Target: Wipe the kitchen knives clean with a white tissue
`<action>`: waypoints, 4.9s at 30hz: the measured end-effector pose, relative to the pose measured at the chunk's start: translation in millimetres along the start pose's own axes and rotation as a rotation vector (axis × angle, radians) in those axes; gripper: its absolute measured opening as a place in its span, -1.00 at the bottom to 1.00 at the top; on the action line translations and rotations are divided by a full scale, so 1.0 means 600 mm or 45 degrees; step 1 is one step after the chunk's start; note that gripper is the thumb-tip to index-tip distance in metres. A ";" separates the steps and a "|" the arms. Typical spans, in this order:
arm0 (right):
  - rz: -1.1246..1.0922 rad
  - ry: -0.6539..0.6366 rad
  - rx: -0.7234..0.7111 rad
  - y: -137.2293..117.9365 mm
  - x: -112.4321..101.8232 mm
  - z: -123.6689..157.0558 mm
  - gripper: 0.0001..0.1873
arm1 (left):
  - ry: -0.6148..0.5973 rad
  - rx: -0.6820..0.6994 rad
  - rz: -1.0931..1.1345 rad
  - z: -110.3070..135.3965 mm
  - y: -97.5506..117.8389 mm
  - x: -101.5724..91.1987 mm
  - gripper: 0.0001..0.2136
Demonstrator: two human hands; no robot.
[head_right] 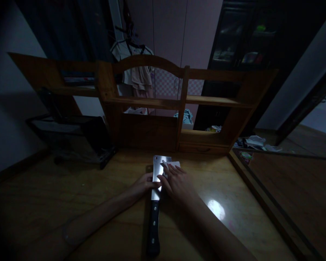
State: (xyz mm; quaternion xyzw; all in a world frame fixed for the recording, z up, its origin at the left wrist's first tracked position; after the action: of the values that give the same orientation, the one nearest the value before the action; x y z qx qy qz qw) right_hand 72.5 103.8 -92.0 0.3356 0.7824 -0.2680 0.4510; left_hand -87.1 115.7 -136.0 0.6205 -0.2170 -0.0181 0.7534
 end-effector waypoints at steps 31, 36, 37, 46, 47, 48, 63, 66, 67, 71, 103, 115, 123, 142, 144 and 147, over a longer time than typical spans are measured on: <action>-0.120 0.007 -0.012 0.002 0.014 0.003 -0.45 | -0.031 0.014 -0.012 0.000 -0.002 0.001 -0.68; -0.024 0.049 0.030 0.009 0.021 0.003 -0.46 | -0.023 0.013 -0.009 0.004 0.005 0.004 -0.69; -0.002 0.056 0.045 0.010 0.021 0.003 -0.47 | -0.018 0.013 -0.019 0.004 0.004 0.003 -0.70; 0.216 0.010 0.149 0.008 0.009 0.006 -0.61 | -0.009 -0.009 -0.020 0.005 -0.003 -0.001 -0.71; 0.208 0.054 0.187 0.007 0.006 0.005 -0.59 | -0.011 -0.007 -0.012 0.004 -0.003 -0.001 -0.70; 0.183 0.101 0.207 0.005 0.004 0.004 -0.56 | -0.012 -0.001 -0.004 0.003 -0.004 -0.001 -0.71; -0.265 -0.094 -0.143 -0.016 0.004 0.000 -0.44 | -0.027 0.093 -0.050 -0.011 -0.021 -0.013 -0.72; -0.279 -0.113 -0.164 -0.015 0.003 0.000 -0.45 | 0.001 0.082 -0.081 -0.012 -0.021 -0.014 -0.75; -0.281 -0.117 -0.172 -0.015 0.003 0.000 -0.45 | 0.011 0.074 -0.094 -0.012 -0.022 -0.014 -0.74; -0.281 -0.126 -0.191 -0.017 0.002 0.000 -0.44 | 0.037 0.072 -0.126 -0.016 -0.026 -0.017 -0.74; 0.210 -0.060 0.097 -0.012 0.003 0.004 -0.40 | -0.023 0.034 -0.067 -0.002 -0.005 -0.003 -0.73; 0.210 0.116 0.159 -0.013 0.001 0.000 -0.46 | -0.025 0.026 -0.034 -0.003 -0.010 -0.004 -0.70; -0.043 0.024 -0.305 -0.033 0.006 -0.001 -0.47 | 0.050 0.064 -0.035 -0.013 -0.025 -0.015 -0.65; 0.114 -0.067 -0.106 -0.011 0.005 0.007 -0.46 | -0.039 0.028 -0.100 -0.004 -0.007 -0.005 -0.67; 0.137 -0.080 -0.066 -0.010 0.005 0.006 -0.46 | -0.047 0.040 -0.114 -0.004 -0.007 -0.005 -0.69; 0.158 -0.102 -0.032 -0.010 0.003 0.005 -0.49 | -0.035 0.058 -0.123 -0.006 -0.008 -0.006 -0.72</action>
State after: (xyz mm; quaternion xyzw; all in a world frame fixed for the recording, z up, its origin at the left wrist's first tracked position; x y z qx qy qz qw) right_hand 68.9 98.5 -94.6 0.3668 0.7448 -0.2430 0.5017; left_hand -87.8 118.9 -142.0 0.6470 -0.1975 -0.0582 0.7342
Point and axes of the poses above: each hand's wrist, its own z-axis away from the middle knuckle, its own x-axis out of the palm, y = z × x, the point moved 2 cm from there along -z, towards the middle knuckle, and after that the axes turned 6 degrees about y, right-handed, at the moved point
